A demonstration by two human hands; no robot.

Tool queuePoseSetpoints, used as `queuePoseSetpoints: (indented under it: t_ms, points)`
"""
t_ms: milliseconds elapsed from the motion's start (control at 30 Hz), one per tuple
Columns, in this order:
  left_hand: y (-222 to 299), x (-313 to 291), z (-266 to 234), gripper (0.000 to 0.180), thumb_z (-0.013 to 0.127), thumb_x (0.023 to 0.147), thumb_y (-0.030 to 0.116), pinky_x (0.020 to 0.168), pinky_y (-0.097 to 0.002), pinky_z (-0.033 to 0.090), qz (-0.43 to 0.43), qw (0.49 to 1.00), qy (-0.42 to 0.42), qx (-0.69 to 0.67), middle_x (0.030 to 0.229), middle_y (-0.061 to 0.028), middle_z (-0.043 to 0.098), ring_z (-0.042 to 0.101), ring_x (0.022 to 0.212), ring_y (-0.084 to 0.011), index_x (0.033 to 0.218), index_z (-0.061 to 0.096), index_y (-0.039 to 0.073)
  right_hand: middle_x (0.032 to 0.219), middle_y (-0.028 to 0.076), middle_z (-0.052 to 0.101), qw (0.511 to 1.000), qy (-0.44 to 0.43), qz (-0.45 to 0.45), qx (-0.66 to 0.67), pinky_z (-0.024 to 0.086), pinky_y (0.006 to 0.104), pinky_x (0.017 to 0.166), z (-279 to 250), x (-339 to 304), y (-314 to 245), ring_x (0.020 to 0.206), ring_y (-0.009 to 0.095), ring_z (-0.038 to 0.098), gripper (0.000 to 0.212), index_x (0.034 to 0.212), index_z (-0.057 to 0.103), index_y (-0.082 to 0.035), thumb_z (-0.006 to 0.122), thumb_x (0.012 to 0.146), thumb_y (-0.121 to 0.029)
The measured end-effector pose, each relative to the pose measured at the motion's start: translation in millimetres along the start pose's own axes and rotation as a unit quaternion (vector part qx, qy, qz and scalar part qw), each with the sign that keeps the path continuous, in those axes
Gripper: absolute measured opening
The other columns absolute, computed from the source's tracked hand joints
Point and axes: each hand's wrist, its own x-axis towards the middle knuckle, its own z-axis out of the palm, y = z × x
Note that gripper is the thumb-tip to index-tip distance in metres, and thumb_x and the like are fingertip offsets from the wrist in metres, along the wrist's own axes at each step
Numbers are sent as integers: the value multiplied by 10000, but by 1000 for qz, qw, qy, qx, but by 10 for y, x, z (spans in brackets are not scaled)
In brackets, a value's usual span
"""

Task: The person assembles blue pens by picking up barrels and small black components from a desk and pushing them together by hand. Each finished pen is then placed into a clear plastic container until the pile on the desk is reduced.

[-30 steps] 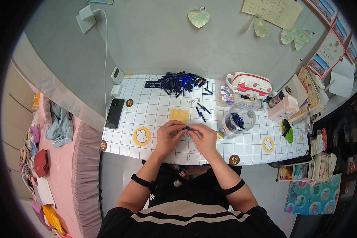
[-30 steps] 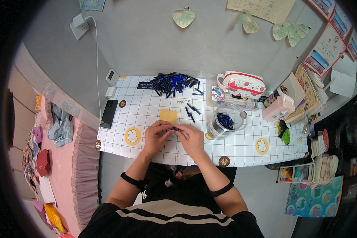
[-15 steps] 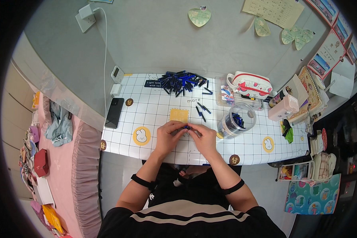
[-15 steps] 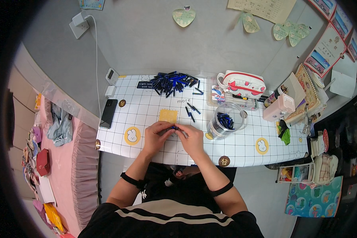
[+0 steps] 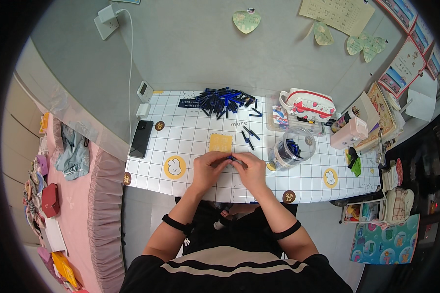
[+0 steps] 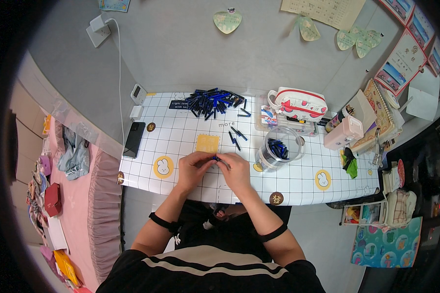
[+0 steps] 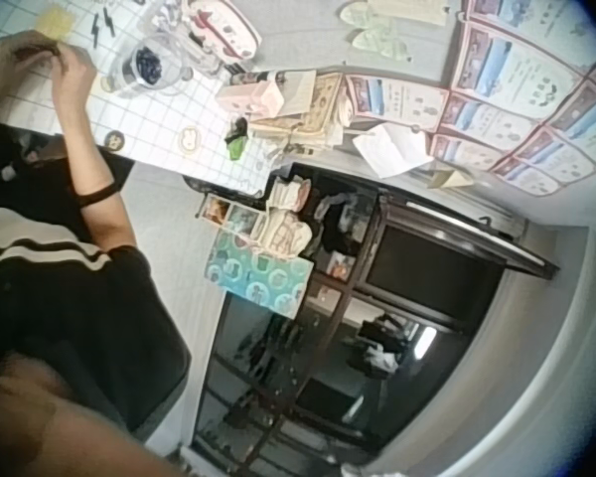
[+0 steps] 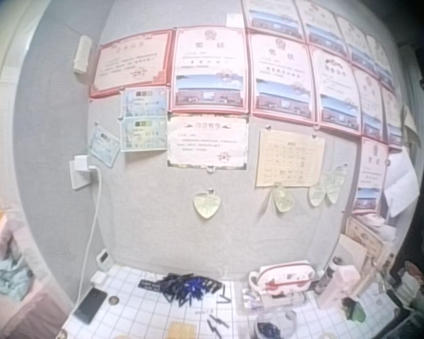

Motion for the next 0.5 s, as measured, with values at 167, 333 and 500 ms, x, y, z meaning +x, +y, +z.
queuePoseSetpoints:
  t_ms: [167,333,500]
  points:
    - [-14,1,2,138,587,612,18,541,-191,435,-27,999,-4,-35,674,-76,560,553,609,-125,744,553,-2,690,95,540,1000,0,8,2,408,234,461,-13,17,9,553,192,524,181,749,545,-21,587,573,-15]
    - [-19,32,-7,134,596,603,22,539,-192,436,-44,998,-21,-25,655,-74,562,553,599,-122,729,556,-3,665,86,534,1000,3,3,17,403,230,451,-10,46,48,539,177,520,176,717,540,-20,602,552,-6]
    - [-18,96,6,131,602,598,26,528,-198,435,-49,998,-23,-27,652,-74,563,553,599,-120,716,556,-7,646,83,525,999,22,-9,40,404,237,456,20,92,95,546,178,521,159,673,520,-12,609,542,-2]
